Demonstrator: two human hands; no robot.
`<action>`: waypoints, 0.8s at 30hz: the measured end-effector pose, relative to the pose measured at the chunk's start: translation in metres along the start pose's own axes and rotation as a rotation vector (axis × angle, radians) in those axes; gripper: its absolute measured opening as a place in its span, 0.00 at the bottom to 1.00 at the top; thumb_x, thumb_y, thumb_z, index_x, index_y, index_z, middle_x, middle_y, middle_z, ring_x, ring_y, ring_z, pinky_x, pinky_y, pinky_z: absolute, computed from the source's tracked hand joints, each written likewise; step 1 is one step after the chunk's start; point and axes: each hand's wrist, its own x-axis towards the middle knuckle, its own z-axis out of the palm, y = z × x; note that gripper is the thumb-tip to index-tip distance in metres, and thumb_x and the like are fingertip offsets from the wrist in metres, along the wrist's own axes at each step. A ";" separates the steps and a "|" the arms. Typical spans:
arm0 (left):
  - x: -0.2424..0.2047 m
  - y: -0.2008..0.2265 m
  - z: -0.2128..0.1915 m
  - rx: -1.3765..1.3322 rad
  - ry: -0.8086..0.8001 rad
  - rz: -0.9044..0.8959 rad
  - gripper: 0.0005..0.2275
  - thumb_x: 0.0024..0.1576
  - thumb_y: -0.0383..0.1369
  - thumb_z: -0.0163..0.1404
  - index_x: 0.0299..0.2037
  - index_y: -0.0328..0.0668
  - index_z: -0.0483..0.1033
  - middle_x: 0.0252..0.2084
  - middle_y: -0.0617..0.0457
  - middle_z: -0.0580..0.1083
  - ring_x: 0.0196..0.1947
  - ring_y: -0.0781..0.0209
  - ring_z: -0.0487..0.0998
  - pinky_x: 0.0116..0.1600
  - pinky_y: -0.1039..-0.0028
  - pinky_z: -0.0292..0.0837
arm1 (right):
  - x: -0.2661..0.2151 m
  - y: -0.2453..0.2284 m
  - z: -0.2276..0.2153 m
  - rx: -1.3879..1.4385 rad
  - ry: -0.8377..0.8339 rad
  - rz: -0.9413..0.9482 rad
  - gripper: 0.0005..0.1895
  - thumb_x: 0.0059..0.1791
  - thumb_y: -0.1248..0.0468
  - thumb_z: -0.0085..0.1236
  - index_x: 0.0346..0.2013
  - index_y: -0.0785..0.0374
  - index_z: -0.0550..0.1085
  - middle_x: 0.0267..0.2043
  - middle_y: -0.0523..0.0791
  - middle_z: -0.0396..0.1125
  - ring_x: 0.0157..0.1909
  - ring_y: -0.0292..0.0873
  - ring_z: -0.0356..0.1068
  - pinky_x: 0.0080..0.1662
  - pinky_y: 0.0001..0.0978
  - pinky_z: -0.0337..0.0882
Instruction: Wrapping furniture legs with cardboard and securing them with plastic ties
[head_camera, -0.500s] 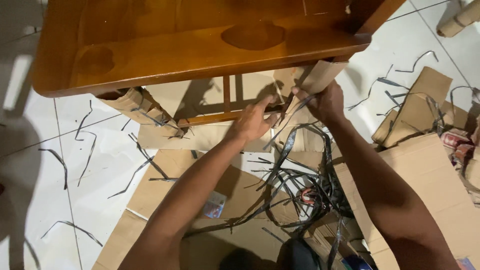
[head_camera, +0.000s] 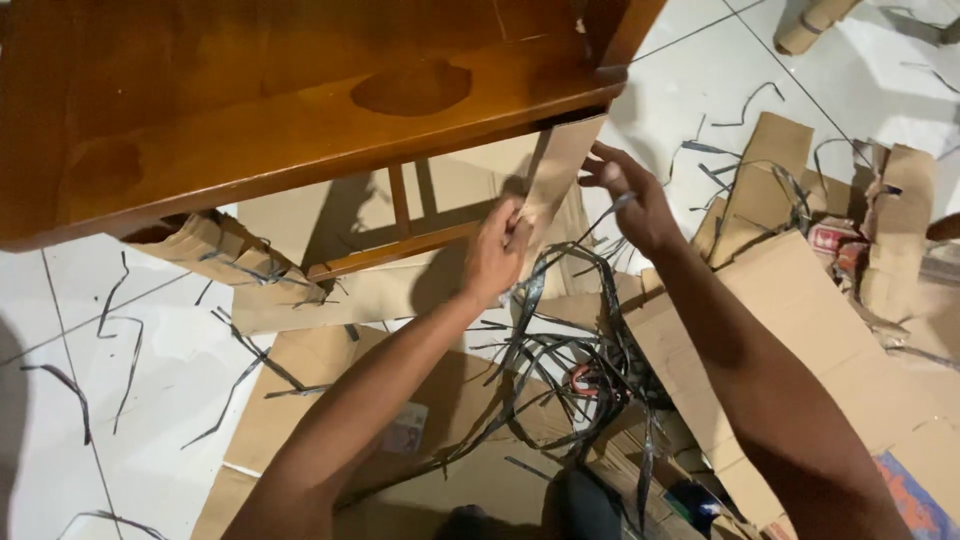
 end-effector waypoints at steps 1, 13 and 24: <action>-0.002 -0.015 0.004 -0.122 -0.043 0.017 0.05 0.63 0.30 0.50 0.47 0.43 0.72 0.35 0.39 0.74 0.39 0.45 0.76 0.43 0.56 0.76 | -0.007 0.002 -0.009 0.014 0.027 0.027 0.33 0.60 0.44 0.39 0.67 0.68 0.64 0.57 0.62 0.68 0.60 0.63 0.68 0.65 0.68 0.56; -0.018 -0.050 0.008 -0.556 -0.190 -0.131 0.05 0.67 0.31 0.43 0.50 0.47 0.67 0.28 0.62 0.70 0.22 0.75 0.66 0.26 0.86 0.63 | -0.115 0.134 -0.152 -0.207 0.580 0.212 0.10 0.63 0.60 0.56 0.44 0.63 0.78 0.23 0.50 0.67 0.23 0.43 0.68 0.28 0.32 0.66; -0.029 -0.065 -0.006 -0.487 -0.148 -0.187 0.03 0.67 0.31 0.44 0.47 0.43 0.68 0.24 0.63 0.68 0.19 0.77 0.67 0.23 0.88 0.62 | -0.227 0.148 -0.152 -0.915 0.020 0.960 0.40 0.45 0.46 0.63 0.71 0.49 0.66 0.52 0.49 0.77 0.59 0.61 0.73 0.60 0.59 0.71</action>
